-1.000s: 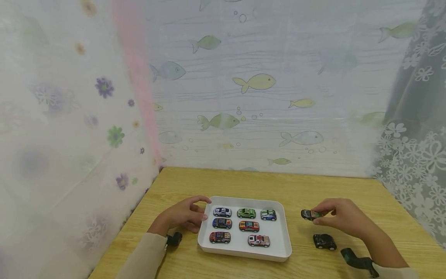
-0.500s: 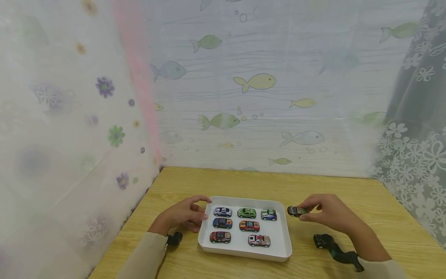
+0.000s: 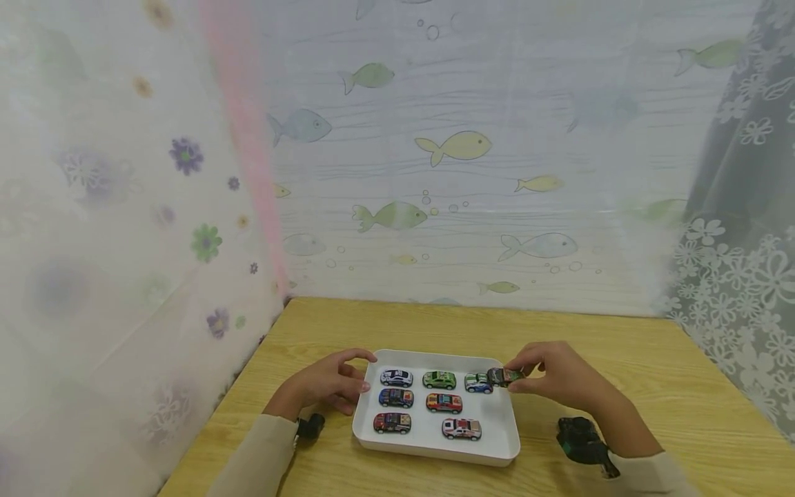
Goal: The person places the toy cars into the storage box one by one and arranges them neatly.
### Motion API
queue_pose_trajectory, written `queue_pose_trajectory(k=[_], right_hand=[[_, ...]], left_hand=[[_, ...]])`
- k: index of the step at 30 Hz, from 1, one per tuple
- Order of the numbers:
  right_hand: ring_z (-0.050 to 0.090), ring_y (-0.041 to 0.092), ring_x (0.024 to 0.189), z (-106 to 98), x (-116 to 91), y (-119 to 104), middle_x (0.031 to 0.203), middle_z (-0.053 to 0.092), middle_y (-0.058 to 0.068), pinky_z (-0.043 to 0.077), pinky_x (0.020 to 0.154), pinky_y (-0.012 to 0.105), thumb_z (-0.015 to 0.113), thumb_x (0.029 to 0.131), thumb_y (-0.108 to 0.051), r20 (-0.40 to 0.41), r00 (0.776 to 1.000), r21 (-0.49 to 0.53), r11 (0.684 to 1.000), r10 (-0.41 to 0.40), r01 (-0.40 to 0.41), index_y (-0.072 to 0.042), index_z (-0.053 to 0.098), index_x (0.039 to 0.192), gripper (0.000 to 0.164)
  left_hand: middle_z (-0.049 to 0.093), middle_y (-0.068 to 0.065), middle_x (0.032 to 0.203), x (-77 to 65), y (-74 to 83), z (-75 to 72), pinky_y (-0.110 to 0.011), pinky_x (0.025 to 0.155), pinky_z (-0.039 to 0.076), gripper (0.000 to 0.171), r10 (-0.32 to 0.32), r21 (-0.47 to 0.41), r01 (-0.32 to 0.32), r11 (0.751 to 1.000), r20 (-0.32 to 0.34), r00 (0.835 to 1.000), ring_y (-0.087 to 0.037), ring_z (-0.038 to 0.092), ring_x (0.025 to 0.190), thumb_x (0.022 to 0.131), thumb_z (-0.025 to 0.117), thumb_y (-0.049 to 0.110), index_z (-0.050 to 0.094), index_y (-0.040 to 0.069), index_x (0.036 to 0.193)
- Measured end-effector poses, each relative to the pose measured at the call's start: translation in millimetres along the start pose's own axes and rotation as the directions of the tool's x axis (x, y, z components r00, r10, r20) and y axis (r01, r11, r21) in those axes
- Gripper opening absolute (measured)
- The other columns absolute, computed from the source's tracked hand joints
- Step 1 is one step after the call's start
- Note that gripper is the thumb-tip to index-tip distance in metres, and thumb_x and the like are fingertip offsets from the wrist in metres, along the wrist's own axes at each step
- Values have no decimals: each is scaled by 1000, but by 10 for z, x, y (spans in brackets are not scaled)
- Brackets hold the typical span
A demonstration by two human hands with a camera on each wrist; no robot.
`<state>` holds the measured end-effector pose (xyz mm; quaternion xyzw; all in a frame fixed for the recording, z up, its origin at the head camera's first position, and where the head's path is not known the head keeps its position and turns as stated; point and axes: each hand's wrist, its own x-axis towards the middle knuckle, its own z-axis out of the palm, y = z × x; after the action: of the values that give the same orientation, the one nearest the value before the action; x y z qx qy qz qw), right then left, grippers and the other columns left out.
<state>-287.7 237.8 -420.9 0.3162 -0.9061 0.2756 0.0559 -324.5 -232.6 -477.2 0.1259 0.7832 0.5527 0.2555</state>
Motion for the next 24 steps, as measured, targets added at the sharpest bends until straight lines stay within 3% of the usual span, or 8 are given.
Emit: queue_pose_trajectory(k=[15, 24], right_hand=[[63, 2, 84, 282, 112, -75, 98, 72, -17, 56, 72, 29, 84, 87, -39, 72, 997, 53, 999, 2, -6, -28, 81, 105, 21], [53, 2, 70, 375, 151, -149, 95, 75, -16, 47, 60, 22, 87, 84, -34, 80, 995, 32, 997, 67, -70, -26, 83, 100, 18]], left_hand=[[65, -16, 125, 3, -5, -4, -43, 70, 65, 60, -3, 0, 3, 1000, 5, 1000, -29, 75, 93, 93, 79, 25, 51, 25, 147], [65, -16, 126, 12, -8, -12, -43, 69, 65, 60, -5, 3, 5, 1000, 7, 1000, -29, 75, 94, 94, 78, 24, 51, 25, 147]])
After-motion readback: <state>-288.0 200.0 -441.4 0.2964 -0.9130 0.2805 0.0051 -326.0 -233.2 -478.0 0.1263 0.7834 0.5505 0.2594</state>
